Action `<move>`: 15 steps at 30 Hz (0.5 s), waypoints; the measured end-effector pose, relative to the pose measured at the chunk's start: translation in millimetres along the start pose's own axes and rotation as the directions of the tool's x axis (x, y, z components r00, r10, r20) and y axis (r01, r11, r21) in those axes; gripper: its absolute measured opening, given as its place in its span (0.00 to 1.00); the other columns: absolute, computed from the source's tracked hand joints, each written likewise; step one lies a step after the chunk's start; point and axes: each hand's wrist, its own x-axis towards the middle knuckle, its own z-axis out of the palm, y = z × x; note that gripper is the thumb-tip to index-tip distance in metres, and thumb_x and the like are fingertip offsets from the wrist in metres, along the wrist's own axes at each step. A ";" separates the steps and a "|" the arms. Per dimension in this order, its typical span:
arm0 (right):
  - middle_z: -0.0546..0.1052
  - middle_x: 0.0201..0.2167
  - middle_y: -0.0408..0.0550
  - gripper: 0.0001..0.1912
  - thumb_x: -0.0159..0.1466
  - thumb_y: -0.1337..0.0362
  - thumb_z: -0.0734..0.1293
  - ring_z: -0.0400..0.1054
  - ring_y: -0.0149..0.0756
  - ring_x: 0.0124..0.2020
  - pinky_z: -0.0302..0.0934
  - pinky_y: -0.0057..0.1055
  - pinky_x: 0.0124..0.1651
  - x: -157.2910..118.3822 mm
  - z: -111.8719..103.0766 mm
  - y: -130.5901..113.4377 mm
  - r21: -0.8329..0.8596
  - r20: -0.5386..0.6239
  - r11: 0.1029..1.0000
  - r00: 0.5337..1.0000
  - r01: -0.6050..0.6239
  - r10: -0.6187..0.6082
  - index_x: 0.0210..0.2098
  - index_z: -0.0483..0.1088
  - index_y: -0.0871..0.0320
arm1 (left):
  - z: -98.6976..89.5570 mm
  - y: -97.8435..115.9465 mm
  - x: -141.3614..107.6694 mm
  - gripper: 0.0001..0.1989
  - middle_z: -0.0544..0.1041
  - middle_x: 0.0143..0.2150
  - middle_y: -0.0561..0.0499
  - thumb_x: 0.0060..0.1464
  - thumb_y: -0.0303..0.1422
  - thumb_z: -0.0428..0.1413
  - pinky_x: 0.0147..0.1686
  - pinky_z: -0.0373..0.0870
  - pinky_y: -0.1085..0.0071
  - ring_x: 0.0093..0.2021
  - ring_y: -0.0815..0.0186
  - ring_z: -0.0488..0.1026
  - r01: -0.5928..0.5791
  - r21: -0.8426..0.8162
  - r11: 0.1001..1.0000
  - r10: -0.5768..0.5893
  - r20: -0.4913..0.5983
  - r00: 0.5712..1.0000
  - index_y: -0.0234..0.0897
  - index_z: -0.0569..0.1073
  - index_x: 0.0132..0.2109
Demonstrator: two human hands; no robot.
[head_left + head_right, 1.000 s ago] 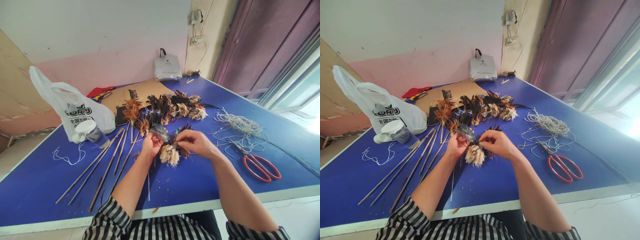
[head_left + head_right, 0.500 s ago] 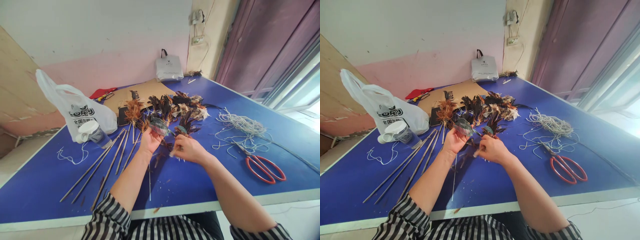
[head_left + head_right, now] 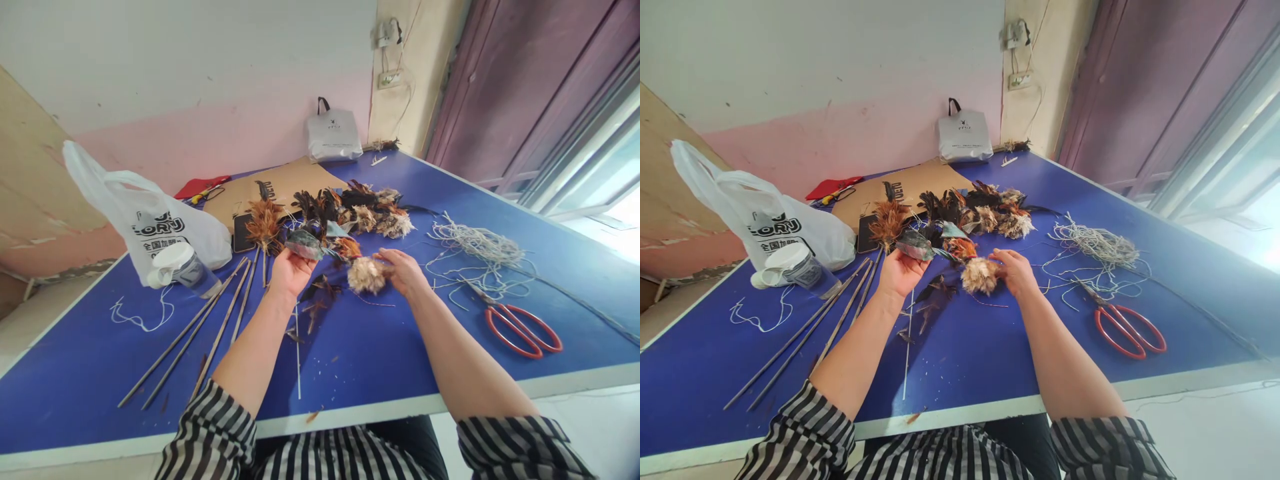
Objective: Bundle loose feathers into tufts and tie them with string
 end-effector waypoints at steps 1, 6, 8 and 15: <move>0.75 0.31 0.49 0.17 0.48 0.53 0.69 0.70 0.38 0.31 0.65 0.35 0.33 -1.5 1.0 -0.5 -0.104 -0.084 0.992 0.993 0.073 -0.082 0.31 0.67 0.58 | 1.4 -0.2 0.4 0.10 0.77 0.30 0.45 0.53 0.26 0.47 0.41 0.70 0.64 0.38 0.62 0.75 -0.011 0.000 1.000 0.011 0.003 1.000 0.31 0.72 0.29; 0.70 0.47 0.54 0.26 0.51 0.51 0.67 0.64 0.45 0.47 0.60 0.42 0.47 -22.7 20.3 3.0 -0.680 0.145 0.525 0.796 0.512 -0.588 0.47 0.67 0.56 | 10.4 -5.5 -1.3 0.09 0.78 0.34 0.43 0.53 0.26 0.48 0.43 0.70 0.64 0.46 0.58 0.73 0.021 0.030 0.999 -0.020 -0.011 1.000 0.31 0.72 0.31; 0.68 0.50 0.53 0.28 0.50 0.53 0.69 0.61 0.47 0.50 0.57 0.43 0.50 -30.3 29.0 8.3 -0.733 0.386 0.303 0.740 0.609 -0.551 0.49 0.66 0.53 | 14.3 -6.2 -3.4 0.09 0.78 0.35 0.43 0.53 0.26 0.48 0.43 0.70 0.64 0.47 0.58 0.73 0.035 0.045 0.998 -0.036 0.009 0.999 0.31 0.73 0.32; 0.73 0.42 0.48 0.17 0.58 0.65 0.61 0.68 0.37 0.39 0.59 0.29 0.39 -19.9 22.3 16.9 -0.855 0.365 0.225 0.850 0.468 -0.379 0.47 0.69 0.51 | 22.2 26.4 -10.5 0.12 0.79 0.32 0.43 0.55 0.27 0.45 0.41 0.72 0.63 0.42 0.58 0.75 -0.065 0.089 0.994 0.056 0.104 0.993 0.31 0.74 0.34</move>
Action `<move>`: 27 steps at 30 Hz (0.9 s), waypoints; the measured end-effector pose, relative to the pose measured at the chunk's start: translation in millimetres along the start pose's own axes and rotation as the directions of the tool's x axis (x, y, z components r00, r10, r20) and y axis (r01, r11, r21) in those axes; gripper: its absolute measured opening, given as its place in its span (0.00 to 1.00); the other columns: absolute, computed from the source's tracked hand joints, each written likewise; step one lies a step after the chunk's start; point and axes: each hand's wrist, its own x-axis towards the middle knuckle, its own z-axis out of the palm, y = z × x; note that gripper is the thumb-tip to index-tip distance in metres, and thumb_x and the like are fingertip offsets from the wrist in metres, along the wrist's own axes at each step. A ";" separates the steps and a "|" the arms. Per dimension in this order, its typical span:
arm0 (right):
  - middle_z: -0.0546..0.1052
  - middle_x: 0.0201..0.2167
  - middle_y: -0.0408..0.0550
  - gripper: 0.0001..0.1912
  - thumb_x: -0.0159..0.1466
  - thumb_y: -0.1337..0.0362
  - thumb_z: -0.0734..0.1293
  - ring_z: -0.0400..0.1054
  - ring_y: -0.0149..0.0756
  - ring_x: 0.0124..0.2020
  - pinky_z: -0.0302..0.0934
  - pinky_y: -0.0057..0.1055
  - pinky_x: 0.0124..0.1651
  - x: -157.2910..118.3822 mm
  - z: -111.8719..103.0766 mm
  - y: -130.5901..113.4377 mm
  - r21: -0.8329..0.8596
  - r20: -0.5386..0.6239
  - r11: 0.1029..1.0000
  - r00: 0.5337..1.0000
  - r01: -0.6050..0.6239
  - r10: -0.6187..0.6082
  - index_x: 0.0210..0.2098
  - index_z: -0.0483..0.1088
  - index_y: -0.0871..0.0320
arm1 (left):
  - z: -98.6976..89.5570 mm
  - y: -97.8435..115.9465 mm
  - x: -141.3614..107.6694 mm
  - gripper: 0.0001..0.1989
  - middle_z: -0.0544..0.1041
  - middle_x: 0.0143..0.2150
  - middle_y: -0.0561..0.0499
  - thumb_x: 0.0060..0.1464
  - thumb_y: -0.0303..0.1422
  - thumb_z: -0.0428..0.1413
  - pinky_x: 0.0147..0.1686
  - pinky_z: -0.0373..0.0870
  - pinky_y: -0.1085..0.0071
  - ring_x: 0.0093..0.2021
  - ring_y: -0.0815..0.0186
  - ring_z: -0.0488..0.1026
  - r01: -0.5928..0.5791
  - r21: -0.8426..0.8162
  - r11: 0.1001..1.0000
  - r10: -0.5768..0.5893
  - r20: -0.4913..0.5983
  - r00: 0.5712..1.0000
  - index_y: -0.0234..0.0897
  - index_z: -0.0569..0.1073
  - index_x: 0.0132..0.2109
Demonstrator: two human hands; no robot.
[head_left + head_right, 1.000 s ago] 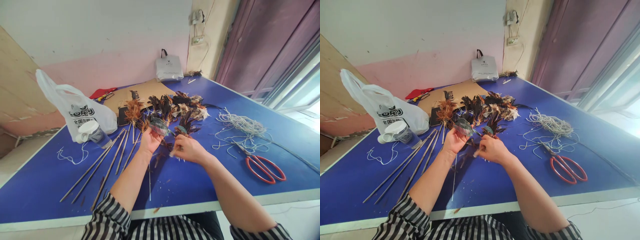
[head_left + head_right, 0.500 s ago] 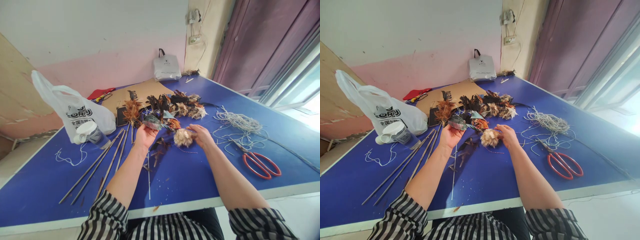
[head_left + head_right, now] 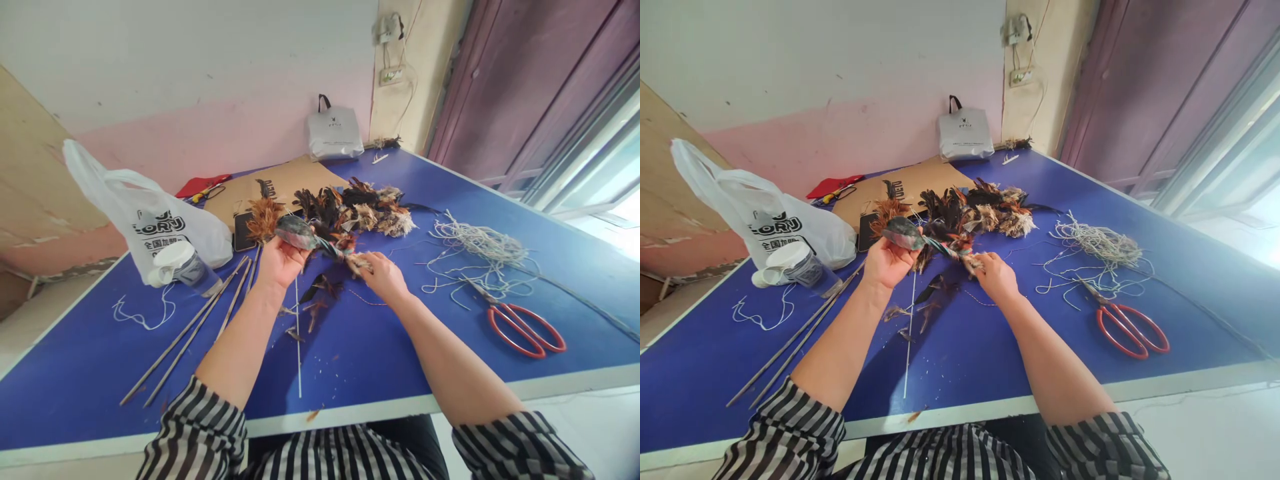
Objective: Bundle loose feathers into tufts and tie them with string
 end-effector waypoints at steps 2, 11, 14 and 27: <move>0.74 0.40 0.49 0.17 0.58 0.63 0.60 0.68 0.38 0.39 0.59 0.29 0.39 3.4 -1.9 7.1 -0.003 -0.026 0.998 0.998 -0.065 0.065 0.46 0.70 0.53 | -1.5 16.6 -1.9 0.13 0.79 0.32 0.45 0.56 0.27 0.44 0.40 0.72 0.62 0.42 0.59 0.75 -0.068 0.004 0.998 0.068 0.003 0.998 0.33 0.74 0.36; 0.76 0.30 0.51 0.16 0.59 0.59 0.57 0.69 0.39 0.32 0.56 0.29 0.34 11.2 -3.1 21.0 -0.039 -0.013 0.975 0.976 -0.217 0.217 0.40 0.72 0.58 | -4.4 69.6 -18.2 0.14 0.78 0.33 0.47 0.58 0.31 0.42 0.38 0.74 0.64 0.42 0.61 0.75 -0.233 0.008 0.972 0.233 0.001 0.972 0.36 0.73 0.36; 0.76 0.30 0.53 0.17 0.59 0.58 0.57 0.69 0.40 0.32 0.56 0.29 0.34 12.5 -3.0 25.2 -0.039 -0.035 0.970 0.970 -0.241 0.239 0.40 0.72 0.59 | -0.2 79.3 -23.2 0.14 0.78 0.32 0.47 0.58 0.30 0.43 0.38 0.73 0.65 0.42 0.61 0.75 -0.230 0.035 0.973 0.231 -0.037 0.972 0.36 0.72 0.35; 0.75 0.31 0.55 0.17 0.57 0.56 0.58 0.68 0.41 0.32 0.54 0.30 0.32 13.0 -0.4 28.3 -0.118 -0.009 0.964 0.971 -0.240 0.240 0.36 0.72 0.59 | 26.5 192.5 -57.5 0.07 0.72 0.23 0.51 0.56 0.25 0.49 0.35 0.67 0.81 0.39 0.69 0.72 -0.519 0.589 0.620 0.482 0.237 0.844 0.27 0.70 0.33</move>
